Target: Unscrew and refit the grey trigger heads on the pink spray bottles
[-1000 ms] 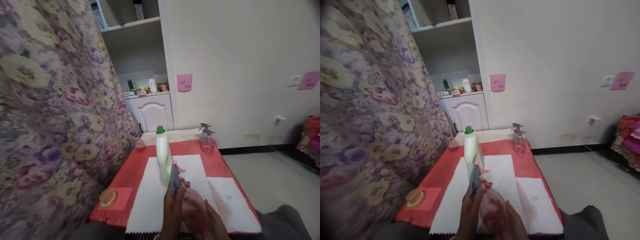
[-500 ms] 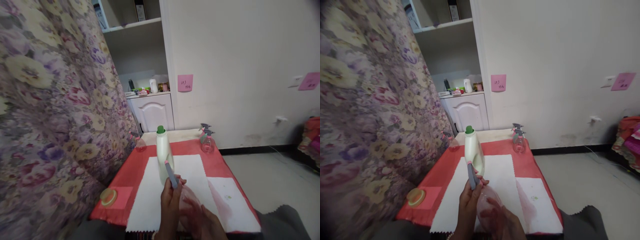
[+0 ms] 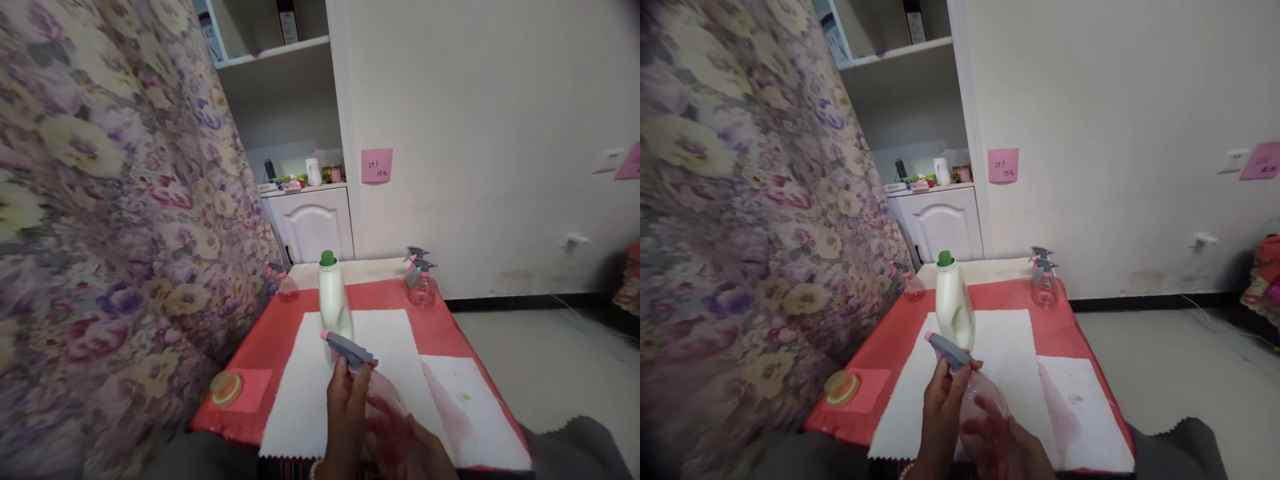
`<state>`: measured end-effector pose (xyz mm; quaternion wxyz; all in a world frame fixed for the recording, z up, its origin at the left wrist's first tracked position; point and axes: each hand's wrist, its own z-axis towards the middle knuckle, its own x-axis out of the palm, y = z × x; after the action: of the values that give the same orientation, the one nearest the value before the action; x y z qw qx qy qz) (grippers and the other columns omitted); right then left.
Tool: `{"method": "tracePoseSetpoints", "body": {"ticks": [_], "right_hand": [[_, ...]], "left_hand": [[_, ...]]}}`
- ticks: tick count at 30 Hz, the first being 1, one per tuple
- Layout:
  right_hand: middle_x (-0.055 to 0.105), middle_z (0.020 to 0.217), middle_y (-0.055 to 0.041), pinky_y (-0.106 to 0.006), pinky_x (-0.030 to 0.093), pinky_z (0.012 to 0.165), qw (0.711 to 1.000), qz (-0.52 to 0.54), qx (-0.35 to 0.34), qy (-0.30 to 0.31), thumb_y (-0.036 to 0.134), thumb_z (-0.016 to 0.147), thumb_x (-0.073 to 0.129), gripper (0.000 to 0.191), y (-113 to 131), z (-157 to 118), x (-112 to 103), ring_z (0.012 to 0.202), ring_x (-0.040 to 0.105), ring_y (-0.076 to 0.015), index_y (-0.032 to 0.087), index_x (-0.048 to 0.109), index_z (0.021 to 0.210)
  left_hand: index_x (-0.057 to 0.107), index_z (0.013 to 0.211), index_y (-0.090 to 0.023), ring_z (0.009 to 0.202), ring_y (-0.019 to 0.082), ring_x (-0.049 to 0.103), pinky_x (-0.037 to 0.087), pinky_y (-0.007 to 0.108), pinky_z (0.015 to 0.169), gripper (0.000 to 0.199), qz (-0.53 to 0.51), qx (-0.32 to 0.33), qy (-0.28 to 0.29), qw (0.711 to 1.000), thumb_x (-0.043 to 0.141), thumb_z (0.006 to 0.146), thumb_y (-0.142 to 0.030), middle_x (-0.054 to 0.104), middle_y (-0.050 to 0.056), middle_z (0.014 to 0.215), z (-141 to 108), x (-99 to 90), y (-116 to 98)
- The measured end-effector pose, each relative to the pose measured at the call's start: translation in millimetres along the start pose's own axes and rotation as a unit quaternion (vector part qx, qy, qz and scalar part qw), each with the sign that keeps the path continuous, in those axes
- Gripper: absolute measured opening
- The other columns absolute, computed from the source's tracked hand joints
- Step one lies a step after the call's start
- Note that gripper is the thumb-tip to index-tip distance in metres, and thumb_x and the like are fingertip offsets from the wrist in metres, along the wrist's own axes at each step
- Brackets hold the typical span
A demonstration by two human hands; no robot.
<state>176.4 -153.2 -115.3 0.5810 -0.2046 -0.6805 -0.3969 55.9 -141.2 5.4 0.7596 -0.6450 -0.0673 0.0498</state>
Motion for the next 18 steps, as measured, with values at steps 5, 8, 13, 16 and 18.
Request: {"method": "tracePoseSetpoints", "body": {"ticks": [5, 8, 13, 16, 18], "right_hand": [[0.077, 0.091, -0.0138, -0.02, 0.048, 0.06, 0.999, 0.043, 0.006, -0.025, 0.051, 0.079, 0.068, 0.054, 1.2, -0.3, 2.0, 0.083, 0.071, -0.0198, 0.011, 0.067, 0.114], [0.077, 0.074, -0.0113, -0.024, 0.051, 0.064, 0.997, 0.052, 0.007, -0.063, 0.057, 0.081, 0.063, 0.056, -0.9, 2.9, 4.6, 0.073, 0.071, -0.0192, 0.007, 0.072, 0.103], [0.074, 0.066, -0.0093, -0.025, 0.05, 0.06, 0.996, 0.033, 0.002, -0.085, 0.065, 0.085, 0.05, 0.066, -9.8, 10.2, -1.5, 0.06, 0.068, -0.0171, 0.004, 0.072, 0.098], [0.074, 0.066, -0.0109, -0.028, 0.05, 0.06, 0.997, -0.008, 0.009, -0.077, 0.073, 0.082, 0.044, 0.077, -15.4, 12.8, -5.6, 0.058, 0.067, -0.019, 0.004, 0.07, 0.101], [0.074, 0.064, -0.0101, -0.029, 0.05, 0.06, 0.997, -0.029, 0.015, -0.07, 0.078, 0.079, 0.042, 0.08, -17.5, 13.7, -7.4, 0.058, 0.066, -0.0197, 0.006, 0.069, 0.102]], "left_hand": [[0.062, 0.095, -0.018, 0.092, 0.023, 0.064, 0.046, 0.033, 0.086, 0.027, 0.026, 0.005, 0.011, 1.0, 0.058, 0.085, -0.043, 0.073, 0.007, 0.094, 2.0, 2.1, 0.3], [0.063, 0.097, -0.018, 0.09, 0.022, 0.065, 0.048, 0.032, 0.082, 0.028, 0.019, -0.008, 0.019, 1.0, 0.058, 0.085, -0.044, 0.073, 0.007, 0.095, 0.7, 4.4, -0.8], [0.063, 0.096, -0.02, 0.088, 0.022, 0.064, 0.049, 0.03, 0.077, 0.028, 0.018, -0.013, 0.028, 0.999, 0.06, 0.083, -0.044, 0.073, 0.005, 0.094, -2.5, 7.1, -2.7], [0.064, 0.095, -0.019, 0.09, 0.022, 0.064, 0.048, 0.031, 0.082, 0.026, 0.039, 0.0, 0.03, 0.999, 0.06, 0.084, -0.042, 0.072, 0.006, 0.095, -2.4, 5.8, -1.4], [0.065, 0.094, -0.019, 0.093, 0.023, 0.063, 0.047, 0.033, 0.085, 0.025, 0.039, 0.006, 0.038, 0.999, 0.059, 0.084, -0.041, 0.072, 0.006, 0.096, -1.6, 4.4, 0.7]]}}
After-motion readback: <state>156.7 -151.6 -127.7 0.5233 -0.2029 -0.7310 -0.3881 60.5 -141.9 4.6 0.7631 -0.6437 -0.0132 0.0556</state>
